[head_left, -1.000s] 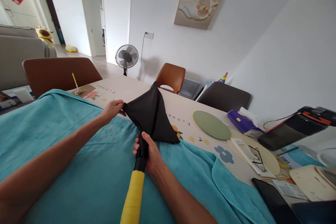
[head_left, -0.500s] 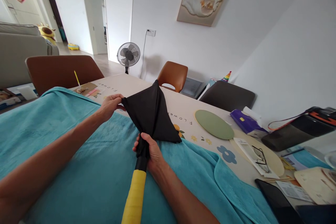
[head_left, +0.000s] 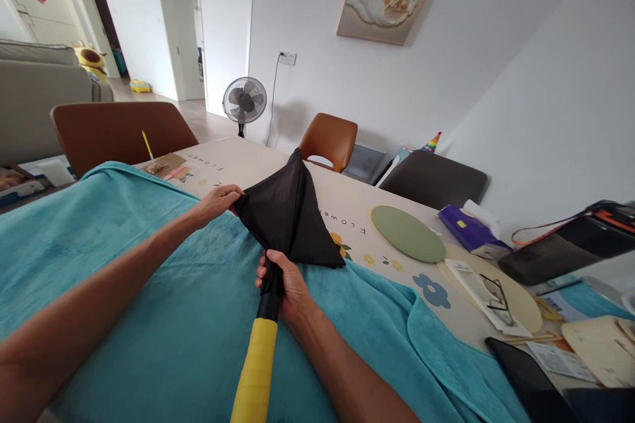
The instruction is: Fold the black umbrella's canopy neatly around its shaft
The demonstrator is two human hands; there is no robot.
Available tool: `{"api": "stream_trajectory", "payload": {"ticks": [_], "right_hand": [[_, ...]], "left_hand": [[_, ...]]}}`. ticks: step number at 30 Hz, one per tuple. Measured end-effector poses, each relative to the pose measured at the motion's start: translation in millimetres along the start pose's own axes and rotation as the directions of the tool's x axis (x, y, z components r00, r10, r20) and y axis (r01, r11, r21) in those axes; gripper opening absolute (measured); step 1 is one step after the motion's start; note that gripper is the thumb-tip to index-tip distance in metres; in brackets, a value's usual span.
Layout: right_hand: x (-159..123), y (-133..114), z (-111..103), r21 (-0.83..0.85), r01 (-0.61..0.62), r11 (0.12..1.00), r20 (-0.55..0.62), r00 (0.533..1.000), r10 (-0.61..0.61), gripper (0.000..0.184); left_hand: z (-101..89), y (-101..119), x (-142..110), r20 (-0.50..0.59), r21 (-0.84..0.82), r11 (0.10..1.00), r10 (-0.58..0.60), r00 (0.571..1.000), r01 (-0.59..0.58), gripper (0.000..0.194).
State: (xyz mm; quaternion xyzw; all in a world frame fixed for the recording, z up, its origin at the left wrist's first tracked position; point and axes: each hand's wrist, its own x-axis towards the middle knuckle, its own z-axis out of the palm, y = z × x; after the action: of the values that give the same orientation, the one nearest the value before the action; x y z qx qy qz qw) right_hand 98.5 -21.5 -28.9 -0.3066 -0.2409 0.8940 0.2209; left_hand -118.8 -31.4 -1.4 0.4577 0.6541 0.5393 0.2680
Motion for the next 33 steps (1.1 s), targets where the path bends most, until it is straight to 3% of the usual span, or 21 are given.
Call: {"api": "stream_trajectory", "payload": {"ticks": [5,11,15,19,28,31,33], "right_hand": [[1.0,-0.1,-0.9,-0.001,-0.017,1.000,0.012,1.000,0.017,0.014],[0.4,-0.5,0.3,0.026,-0.012,1.000,0.009,1.000,0.011,0.015],[0.4,-0.5,0.0,0.025,-0.016,1.000,0.019,1.000,0.016,0.017],[0.8,-1.5,-1.0,0.031,-0.030,0.999,0.027,0.999,0.029,0.018],[2.7,-2.4,-2.4,0.028,-0.065,0.997,0.030,0.997,0.064,0.019],[2.0,-2.0,-1.3,0.018,-0.050,0.999,0.023,0.999,0.050,0.017],[1.5,-2.0,-0.6,0.023,-0.036,0.999,0.023,0.999,0.035,0.015]], "left_hand": [[4.5,4.4,-4.5,-0.021,0.409,0.909,0.101,0.995,-0.084,0.034],[4.3,-8.6,-2.1,0.196,0.618,0.770,0.043,0.980,-0.158,0.028],[2.5,-19.5,1.0,0.247,0.747,0.627,0.045,0.968,-0.220,0.024],[1.9,-18.8,-0.6,0.283,0.815,0.519,0.033,0.959,-0.258,0.024],[1.8,-14.1,-3.9,0.288,0.893,0.371,-0.037,0.957,-0.254,0.028],[3.3,-5.4,-9.0,0.314,0.882,0.335,0.108,0.943,-0.332,0.022],[8.9,3.2,-13.4,0.344,0.835,0.361,0.249,0.906,-0.416,0.020]]}}
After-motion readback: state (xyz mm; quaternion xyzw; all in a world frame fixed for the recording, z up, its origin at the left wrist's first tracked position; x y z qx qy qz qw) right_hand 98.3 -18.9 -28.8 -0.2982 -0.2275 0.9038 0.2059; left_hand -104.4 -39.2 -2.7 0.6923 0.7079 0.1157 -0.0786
